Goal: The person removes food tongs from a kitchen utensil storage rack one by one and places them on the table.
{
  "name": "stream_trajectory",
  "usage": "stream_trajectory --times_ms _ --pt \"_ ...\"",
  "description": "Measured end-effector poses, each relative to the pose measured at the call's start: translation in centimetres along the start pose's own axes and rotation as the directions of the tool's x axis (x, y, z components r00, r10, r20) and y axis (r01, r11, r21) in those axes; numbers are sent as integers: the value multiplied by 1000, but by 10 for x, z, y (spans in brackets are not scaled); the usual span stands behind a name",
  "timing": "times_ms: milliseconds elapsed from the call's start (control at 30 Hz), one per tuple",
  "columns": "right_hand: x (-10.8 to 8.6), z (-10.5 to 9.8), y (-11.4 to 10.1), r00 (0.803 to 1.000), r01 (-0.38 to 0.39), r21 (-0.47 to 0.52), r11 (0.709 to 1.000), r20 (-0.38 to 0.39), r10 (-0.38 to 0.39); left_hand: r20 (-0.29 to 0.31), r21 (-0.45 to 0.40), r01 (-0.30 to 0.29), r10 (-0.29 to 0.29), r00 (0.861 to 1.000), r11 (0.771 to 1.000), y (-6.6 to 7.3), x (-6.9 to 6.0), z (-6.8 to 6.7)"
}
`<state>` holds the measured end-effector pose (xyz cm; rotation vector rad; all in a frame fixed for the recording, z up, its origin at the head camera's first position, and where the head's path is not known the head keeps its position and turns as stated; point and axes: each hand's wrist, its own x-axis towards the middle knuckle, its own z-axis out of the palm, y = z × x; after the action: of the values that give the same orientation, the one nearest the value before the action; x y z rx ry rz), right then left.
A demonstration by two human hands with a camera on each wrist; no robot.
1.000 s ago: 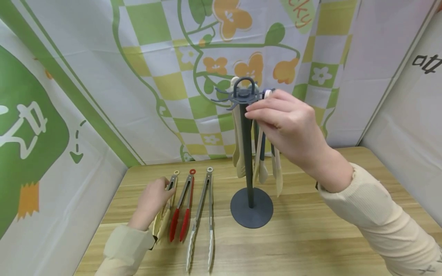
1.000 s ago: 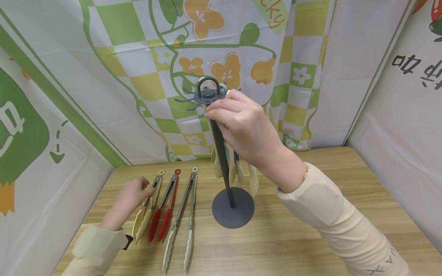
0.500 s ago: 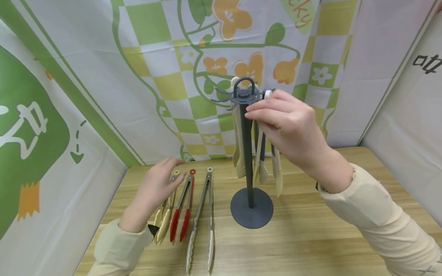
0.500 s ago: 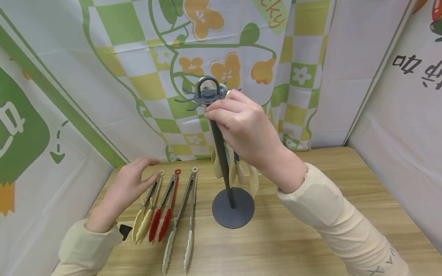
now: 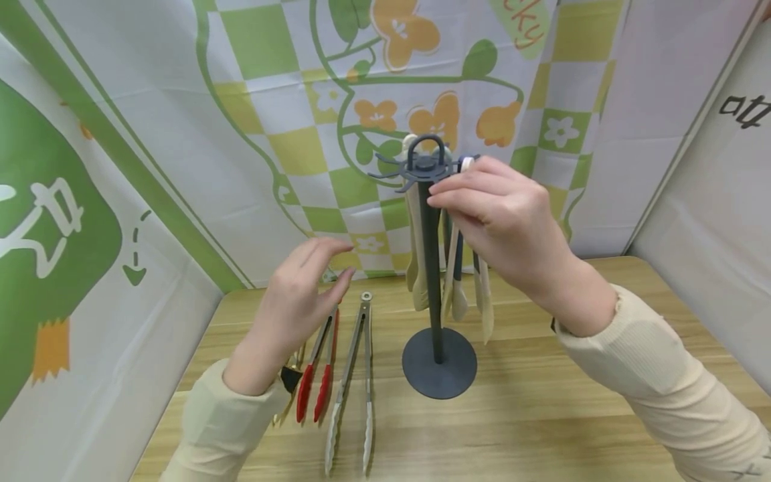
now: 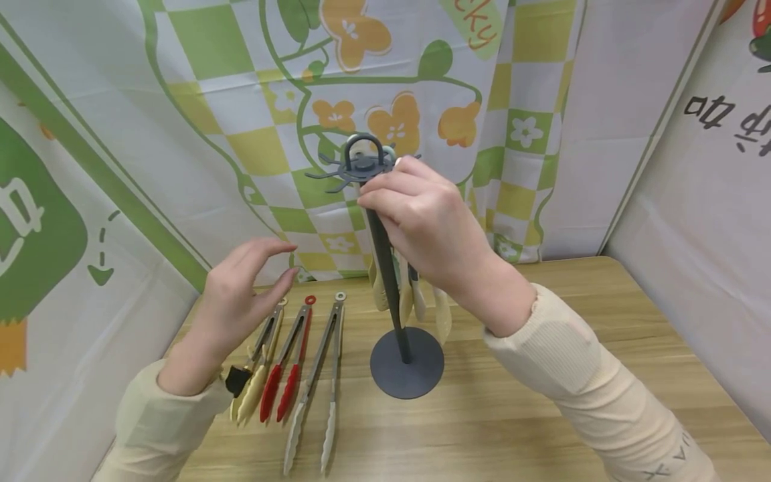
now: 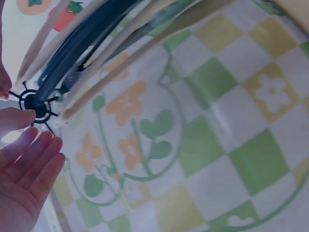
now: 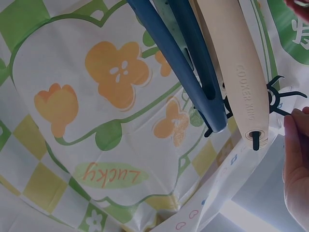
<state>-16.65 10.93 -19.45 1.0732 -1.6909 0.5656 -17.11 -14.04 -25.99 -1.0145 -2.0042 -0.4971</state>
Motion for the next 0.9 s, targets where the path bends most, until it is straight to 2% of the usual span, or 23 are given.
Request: stream_trajectory --times_ms 133,300,400,600,733,900 --pt "0 0 0 1000 -1 0 1000 8 1 -44 -14 -35 34 998 999 7 17 -3" --pt "1 0 0 1000 -1 7 1000 13 1 -120 -48 -59 52 991 997 14 32 -3" --pt "1 0 0 1000 -1 7 1000 16 1 -186 -76 -79 63 981 994 18 39 -2" --pt "1 -1 0 1000 -4 5 1000 16 4 -299 -118 -127 87 950 985 25 58 2" --pt "1 -1 0 1000 -6 6 1000 16 6 -327 -132 -161 111 939 978 27 69 4" --pt "1 -2 0 1000 -8 9 1000 13 8 -312 -118 -194 149 938 974 28 76 8"
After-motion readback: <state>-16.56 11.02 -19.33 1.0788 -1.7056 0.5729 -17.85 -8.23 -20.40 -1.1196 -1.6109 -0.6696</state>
